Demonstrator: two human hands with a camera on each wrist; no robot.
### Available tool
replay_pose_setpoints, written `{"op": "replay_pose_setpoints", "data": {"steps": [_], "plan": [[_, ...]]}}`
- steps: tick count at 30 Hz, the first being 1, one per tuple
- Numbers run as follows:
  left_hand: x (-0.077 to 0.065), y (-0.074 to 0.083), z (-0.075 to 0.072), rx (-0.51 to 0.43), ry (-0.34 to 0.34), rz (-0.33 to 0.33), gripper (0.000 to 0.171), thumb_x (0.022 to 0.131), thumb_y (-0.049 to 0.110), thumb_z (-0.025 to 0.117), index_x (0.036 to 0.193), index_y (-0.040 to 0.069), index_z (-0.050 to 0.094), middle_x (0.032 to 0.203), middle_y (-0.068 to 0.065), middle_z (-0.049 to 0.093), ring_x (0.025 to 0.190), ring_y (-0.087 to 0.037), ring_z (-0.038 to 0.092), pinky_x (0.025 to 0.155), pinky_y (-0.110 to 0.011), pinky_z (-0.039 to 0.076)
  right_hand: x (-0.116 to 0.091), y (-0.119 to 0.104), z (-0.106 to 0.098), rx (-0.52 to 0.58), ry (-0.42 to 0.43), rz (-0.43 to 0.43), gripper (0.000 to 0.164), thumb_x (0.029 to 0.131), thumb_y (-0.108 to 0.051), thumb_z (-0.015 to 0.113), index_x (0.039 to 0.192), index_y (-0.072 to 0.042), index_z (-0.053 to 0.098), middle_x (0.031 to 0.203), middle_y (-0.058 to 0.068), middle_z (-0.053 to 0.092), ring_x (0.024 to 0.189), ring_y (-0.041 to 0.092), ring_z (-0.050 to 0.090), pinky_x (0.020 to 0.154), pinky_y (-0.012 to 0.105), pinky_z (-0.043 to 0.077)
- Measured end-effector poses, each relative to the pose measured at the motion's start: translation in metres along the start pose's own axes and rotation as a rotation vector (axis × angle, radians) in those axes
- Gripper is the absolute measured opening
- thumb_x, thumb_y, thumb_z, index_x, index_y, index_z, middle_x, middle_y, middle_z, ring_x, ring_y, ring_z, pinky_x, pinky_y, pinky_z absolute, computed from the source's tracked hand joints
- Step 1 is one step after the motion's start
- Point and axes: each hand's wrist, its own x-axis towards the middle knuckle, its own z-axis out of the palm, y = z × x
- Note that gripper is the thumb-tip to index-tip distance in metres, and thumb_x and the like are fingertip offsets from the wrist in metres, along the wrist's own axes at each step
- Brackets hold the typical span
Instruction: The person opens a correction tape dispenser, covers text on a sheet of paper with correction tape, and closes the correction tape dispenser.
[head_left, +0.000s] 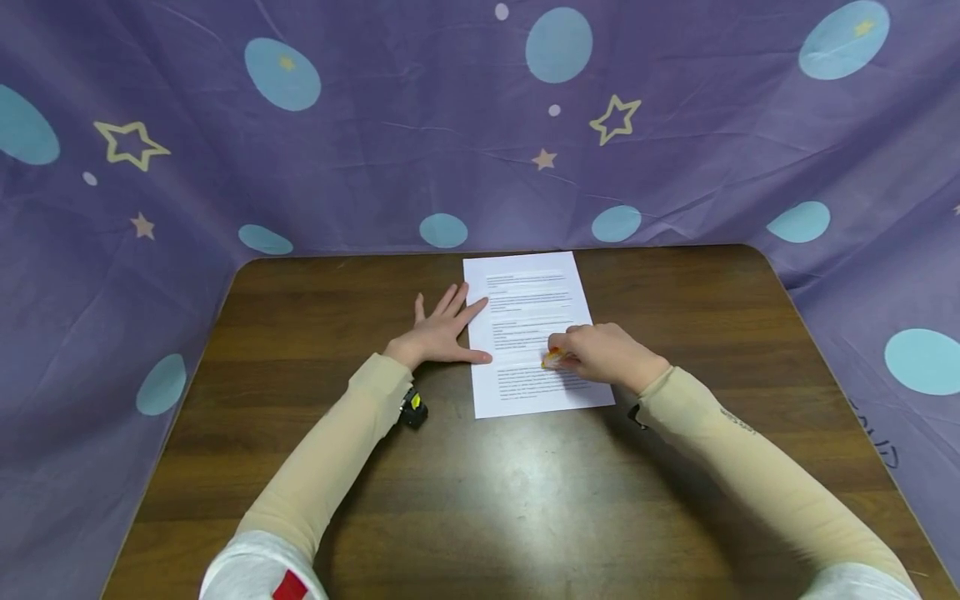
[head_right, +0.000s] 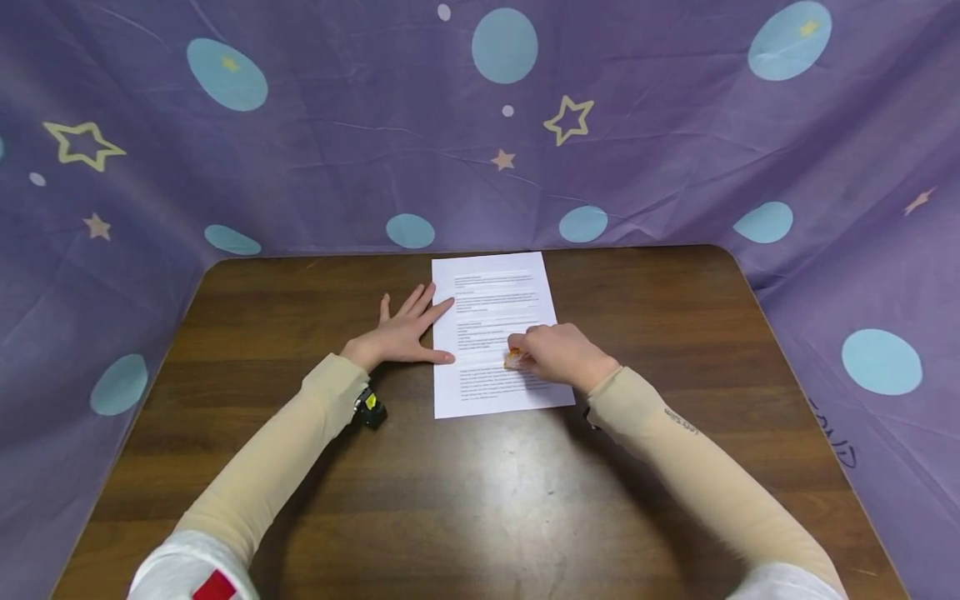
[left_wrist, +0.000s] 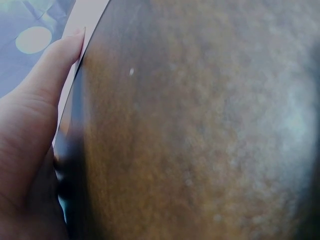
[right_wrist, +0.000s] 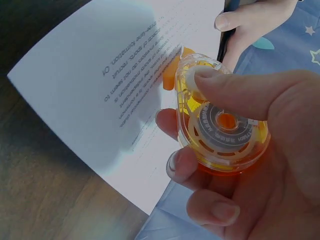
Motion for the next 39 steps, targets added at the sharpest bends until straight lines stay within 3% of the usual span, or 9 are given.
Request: {"op": "replay_pose_setpoints", "data": {"steps": [7,20,27,39], "plan": [[-0.005,0.005,-0.005,0.003,-0.004,0.003,0.117,0.08,0.084,0.064,0.169,0.033,0.008,0.174,-0.007,-0.016,0.159,-0.025,-0.019,0.113,-0.073,-0.021,-0.002,0.0,-0.001,-0.001,0.004,0.004,0.011,0.093,-0.015,0.078,0.1,-0.018,0.07,0.079,-0.002,0.063,0.061,0.013,0.052,0.054,0.038,0.048],[-0.003,0.002,-0.001,0.002,-0.002,-0.009,0.115,0.081,0.083,0.065,0.169,0.036,0.006,0.174,-0.003,-0.019,0.158,-0.022,-0.022,0.113,-0.071,-0.022,0.001,-0.002,0.005,-0.018,0.025,-0.023,0.011,0.091,-0.011,0.078,0.097,-0.019,0.072,0.078,-0.004,0.063,0.065,0.012,0.053,0.056,0.038,0.05],[-0.004,0.004,-0.002,-0.011,-0.009,-0.002,0.116,0.081,0.082,0.066,0.169,0.035,0.007,0.174,-0.005,-0.017,0.159,-0.024,-0.021,0.113,-0.071,-0.022,-0.003,0.001,0.004,-0.026,0.005,-0.004,0.01,0.092,-0.013,0.079,0.098,-0.019,0.073,0.08,-0.003,0.064,0.064,0.013,0.054,0.055,0.038,0.049],[-0.008,0.006,-0.005,0.006,0.011,0.008,0.113,0.083,0.078,0.067,0.169,0.031,0.01,0.175,-0.008,-0.013,0.16,-0.027,-0.016,0.115,-0.072,-0.018,-0.018,0.014,0.002,-0.031,0.001,0.048,0.022,0.088,-0.003,0.076,0.102,-0.019,0.075,0.081,-0.002,0.065,0.065,0.015,0.057,0.056,0.038,0.05]]}}
